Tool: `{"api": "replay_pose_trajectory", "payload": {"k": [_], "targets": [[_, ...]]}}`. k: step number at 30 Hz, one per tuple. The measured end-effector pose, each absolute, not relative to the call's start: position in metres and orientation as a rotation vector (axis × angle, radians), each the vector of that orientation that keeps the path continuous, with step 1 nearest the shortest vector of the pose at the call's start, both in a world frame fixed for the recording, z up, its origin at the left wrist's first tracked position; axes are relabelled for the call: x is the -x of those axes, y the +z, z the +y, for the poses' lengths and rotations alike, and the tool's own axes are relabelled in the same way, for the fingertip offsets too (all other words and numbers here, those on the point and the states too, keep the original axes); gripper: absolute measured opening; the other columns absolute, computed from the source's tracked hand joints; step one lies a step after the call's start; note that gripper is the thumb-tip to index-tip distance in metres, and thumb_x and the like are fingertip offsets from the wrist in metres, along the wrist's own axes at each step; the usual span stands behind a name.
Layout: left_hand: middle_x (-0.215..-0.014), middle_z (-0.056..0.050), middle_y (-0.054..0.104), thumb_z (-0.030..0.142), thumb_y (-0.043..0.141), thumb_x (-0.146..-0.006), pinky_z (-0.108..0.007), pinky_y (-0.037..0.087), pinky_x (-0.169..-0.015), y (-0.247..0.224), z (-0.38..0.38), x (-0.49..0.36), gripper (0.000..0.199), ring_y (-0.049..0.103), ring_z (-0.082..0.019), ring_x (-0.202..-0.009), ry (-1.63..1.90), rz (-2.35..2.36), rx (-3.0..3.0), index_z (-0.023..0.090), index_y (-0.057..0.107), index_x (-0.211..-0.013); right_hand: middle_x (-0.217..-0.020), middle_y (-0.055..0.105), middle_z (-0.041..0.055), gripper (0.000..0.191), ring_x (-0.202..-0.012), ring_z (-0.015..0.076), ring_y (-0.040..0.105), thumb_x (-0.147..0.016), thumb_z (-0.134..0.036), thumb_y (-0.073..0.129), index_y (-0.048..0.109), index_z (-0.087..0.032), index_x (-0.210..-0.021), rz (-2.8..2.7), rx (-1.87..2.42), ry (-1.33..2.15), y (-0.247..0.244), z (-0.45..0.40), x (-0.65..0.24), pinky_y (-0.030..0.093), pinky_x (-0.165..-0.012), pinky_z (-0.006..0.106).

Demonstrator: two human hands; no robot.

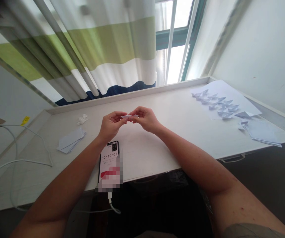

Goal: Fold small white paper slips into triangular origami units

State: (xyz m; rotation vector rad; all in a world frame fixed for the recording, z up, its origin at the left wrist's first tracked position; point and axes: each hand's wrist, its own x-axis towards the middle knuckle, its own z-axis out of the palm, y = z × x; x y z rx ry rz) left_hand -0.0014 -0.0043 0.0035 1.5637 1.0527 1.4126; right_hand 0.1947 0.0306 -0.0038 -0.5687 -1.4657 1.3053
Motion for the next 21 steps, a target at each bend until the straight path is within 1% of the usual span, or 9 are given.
{"api": "replay_pose_trajectory", "payload": {"k": [3,6,8,12,14,16,18,21], "targets": [[-0.089,-0.008,0.084,0.045,0.098,-0.077,-0.037,0.064,-0.080,0.0065,-0.0062,0.0010,0.036,0.079,-0.021,-0.082,1.391,1.065,-1.590,0.018,0.084,-0.096,-0.082,0.081,0.0047,0.052,-0.075,0.0192,0.076,-0.066,-0.058,0.104,0.070,-0.020,-0.077,-1.459,0.580,1.278,-0.0034,0.0294,-0.1946,0.064,-0.071,0.037],[-0.083,-0.007,0.083,0.045,0.100,-0.074,-0.039,0.065,-0.082,0.0083,-0.0069,-0.0008,0.035,0.079,-0.021,-0.080,1.388,1.044,-1.539,0.018,0.084,-0.089,-0.079,0.080,0.0037,0.052,-0.076,0.0203,0.077,-0.067,-0.056,0.104,0.066,-0.021,-0.076,-1.438,0.560,1.280,-0.0032,0.0277,-0.1932,0.066,-0.075,0.039],[-0.082,-0.007,0.083,0.045,0.101,-0.072,-0.040,0.065,-0.083,0.0083,-0.0064,-0.0017,0.036,0.079,-0.021,-0.079,1.376,1.025,-1.489,0.018,0.084,-0.088,-0.079,0.079,0.0027,0.053,-0.076,0.0208,0.078,-0.068,-0.055,0.103,0.064,-0.022,-0.078,-1.415,0.546,1.296,-0.0035,0.0276,-0.1922,0.067,-0.077,0.041],[-0.082,-0.008,0.083,0.047,0.100,-0.072,-0.039,0.064,-0.081,0.0071,-0.0045,-0.0004,0.039,0.078,-0.021,-0.078,1.372,1.052,-1.441,0.017,0.083,-0.090,-0.084,0.080,0.0022,0.058,-0.077,0.0202,0.079,-0.065,-0.057,0.104,0.069,-0.021,-0.094,-1.417,0.575,1.332,-0.0061,0.0319,-0.1934,0.068,-0.077,0.039],[-0.085,-0.008,0.083,0.047,0.100,-0.072,-0.038,0.064,-0.081,0.0071,-0.0039,0.0017,0.041,0.079,-0.021,-0.080,1.377,1.071,-1.448,0.016,0.083,-0.095,-0.085,0.080,0.0029,0.058,-0.076,0.0192,0.078,-0.066,-0.059,0.103,0.073,-0.020,-0.097,-1.447,0.609,1.317,-0.0075,0.0348,-0.1959,0.067,-0.076,0.038],[-0.088,-0.008,0.084,0.046,0.100,-0.073,-0.038,0.064,-0.081,0.0078,-0.0038,0.0035,0.044,0.080,-0.022,-0.083,1.374,1.080,-1.468,0.016,0.083,-0.101,-0.083,0.080,0.0033,0.057,-0.073,0.0186,0.077,-0.068,-0.060,0.101,0.074,-0.019,-0.096,-1.482,0.628,1.299,-0.0080,0.0363,-0.1984,0.067,-0.075,0.037],[-0.088,-0.008,0.084,0.046,0.098,-0.075,-0.037,0.064,-0.080,0.0088,-0.0043,0.0043,0.045,0.081,-0.023,-0.085,1.357,1.086,-1.492,0.017,0.082,-0.106,-0.080,0.080,0.0030,0.057,-0.071,0.0185,0.077,-0.071,-0.061,0.100,0.075,-0.018,-0.100,-1.508,0.637,1.299,-0.0077,0.0362,-0.2003,0.067,-0.072,0.036],[-0.088,-0.008,0.083,0.047,0.093,-0.081,-0.035,0.063,-0.077,0.0101,-0.0054,0.0037,0.039,0.081,-0.023,-0.085,1.289,1.092,-1.512,0.017,0.082,-0.103,-0.069,0.077,0.0009,0.060,-0.062,0.0181,0.075,-0.073,-0.064,0.097,0.074,-0.017,-0.103,-1.532,0.678,1.344,-0.0066,0.0349,-0.2016,0.065,-0.062,0.033]]}}
